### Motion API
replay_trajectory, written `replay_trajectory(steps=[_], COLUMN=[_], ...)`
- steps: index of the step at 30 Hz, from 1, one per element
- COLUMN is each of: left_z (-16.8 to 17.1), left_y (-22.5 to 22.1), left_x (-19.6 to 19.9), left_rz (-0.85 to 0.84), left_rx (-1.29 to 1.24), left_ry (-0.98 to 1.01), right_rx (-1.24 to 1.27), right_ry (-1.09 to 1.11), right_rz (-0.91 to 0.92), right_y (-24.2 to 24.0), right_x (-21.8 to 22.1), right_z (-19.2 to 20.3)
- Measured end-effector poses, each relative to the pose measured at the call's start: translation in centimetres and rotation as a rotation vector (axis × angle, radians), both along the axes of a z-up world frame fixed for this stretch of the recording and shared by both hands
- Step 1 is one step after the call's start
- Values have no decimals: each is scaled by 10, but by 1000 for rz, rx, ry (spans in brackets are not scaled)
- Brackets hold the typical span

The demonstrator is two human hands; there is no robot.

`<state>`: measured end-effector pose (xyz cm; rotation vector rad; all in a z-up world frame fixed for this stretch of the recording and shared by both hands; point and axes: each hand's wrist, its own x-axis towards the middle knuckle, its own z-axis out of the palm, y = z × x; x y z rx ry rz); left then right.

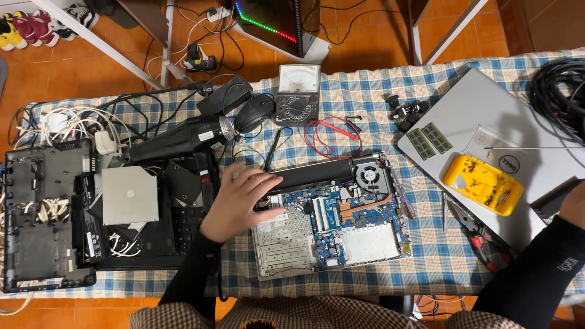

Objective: The person unscrews and removes a cooling fan from an open laptop with a screwdriver, sets it aside, then unscrews another internal component, and touches multimeter probes to the motherboard.

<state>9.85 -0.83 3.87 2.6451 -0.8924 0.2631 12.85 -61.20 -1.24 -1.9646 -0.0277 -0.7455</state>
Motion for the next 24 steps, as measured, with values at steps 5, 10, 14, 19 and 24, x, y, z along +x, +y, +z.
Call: replay_trajectory(steps=[5,10,14,19,24], left_z=[-3,-12,-18,-18,-15], left_y=[3,5,4,6,6], left_x=[5,1,1,-1,-3], left_rz=[-69,-80,-76,-62,-23], left_rx=[-84,-127,-118,-122,-85], left_ry=[-19,-15,-22,-11,6], right_rx=[10,2,-27,-18,-3], right_ry=[5,21,17,35,35], right_rz=[-19,-12,-17,-33,-64], right_y=[-2,-1,-11,-10,-9], right_x=[-1,5,16,9,3], right_z=[-5,-4,4,-2,-8])
